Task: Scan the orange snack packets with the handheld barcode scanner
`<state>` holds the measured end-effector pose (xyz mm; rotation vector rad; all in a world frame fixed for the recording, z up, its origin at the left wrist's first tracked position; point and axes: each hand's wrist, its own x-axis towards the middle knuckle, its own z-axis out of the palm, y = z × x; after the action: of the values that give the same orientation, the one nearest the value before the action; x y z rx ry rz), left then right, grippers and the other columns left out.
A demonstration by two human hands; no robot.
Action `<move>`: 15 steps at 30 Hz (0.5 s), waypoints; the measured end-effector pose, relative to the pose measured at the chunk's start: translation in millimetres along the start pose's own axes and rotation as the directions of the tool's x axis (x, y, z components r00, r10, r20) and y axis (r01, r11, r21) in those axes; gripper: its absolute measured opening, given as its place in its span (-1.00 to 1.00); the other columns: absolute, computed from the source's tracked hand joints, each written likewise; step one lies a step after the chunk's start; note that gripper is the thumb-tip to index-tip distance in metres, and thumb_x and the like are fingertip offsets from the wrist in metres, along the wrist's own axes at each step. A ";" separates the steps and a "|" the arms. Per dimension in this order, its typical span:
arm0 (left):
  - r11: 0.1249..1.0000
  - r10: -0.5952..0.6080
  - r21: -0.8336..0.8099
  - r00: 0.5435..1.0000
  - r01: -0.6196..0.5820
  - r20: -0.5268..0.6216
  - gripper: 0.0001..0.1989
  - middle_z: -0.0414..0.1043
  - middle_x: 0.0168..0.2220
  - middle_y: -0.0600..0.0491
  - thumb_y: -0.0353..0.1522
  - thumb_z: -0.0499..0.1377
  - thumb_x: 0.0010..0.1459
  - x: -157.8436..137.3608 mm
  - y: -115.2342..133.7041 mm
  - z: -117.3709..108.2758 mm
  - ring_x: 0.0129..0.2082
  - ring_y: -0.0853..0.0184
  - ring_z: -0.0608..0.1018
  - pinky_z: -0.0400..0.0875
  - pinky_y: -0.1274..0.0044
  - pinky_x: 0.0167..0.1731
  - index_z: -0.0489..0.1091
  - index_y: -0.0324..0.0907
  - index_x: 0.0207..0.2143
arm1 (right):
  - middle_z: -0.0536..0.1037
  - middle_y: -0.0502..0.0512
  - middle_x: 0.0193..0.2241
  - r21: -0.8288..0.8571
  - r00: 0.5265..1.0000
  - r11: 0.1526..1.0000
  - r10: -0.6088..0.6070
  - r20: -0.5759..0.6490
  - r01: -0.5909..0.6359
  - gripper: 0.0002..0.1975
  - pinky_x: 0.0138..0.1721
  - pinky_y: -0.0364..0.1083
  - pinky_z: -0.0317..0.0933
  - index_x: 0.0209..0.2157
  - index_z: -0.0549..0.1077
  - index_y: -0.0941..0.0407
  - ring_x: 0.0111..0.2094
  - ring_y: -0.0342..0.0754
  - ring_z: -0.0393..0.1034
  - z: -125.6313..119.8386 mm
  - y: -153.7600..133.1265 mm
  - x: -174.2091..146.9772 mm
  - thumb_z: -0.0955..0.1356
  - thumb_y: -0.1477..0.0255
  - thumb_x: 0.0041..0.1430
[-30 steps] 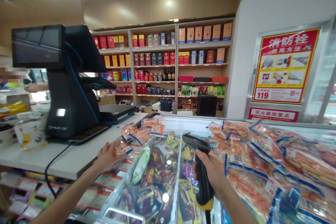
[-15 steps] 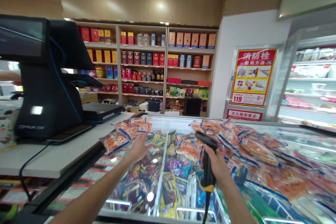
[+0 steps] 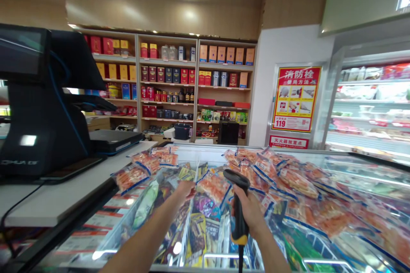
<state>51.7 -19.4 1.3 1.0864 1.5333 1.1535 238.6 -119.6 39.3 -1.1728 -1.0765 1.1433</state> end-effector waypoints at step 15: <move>0.979 0.141 0.182 0.943 -0.088 -0.302 -0.70 0.28 -0.16 -0.01 -0.30 0.00 0.06 10.9 22.6 -129.6 -0.26 0.36 0.40 0.33 0.40 -0.30 0.22 -0.22 -0.14 | 0.35 -0.01 -0.80 0.075 0.944 0.994 0.052 0.325 -0.081 -0.63 -0.78 -0.26 0.05 -0.66 0.27 0.19 -0.80 -0.24 0.20 87.2 -11.5 -2.2 0.22 0.17 -0.05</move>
<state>-73.6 -28.5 41.9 1.1560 1.8602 1.3478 153.1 -112.5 58.6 -0.9793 -1.2265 1.4574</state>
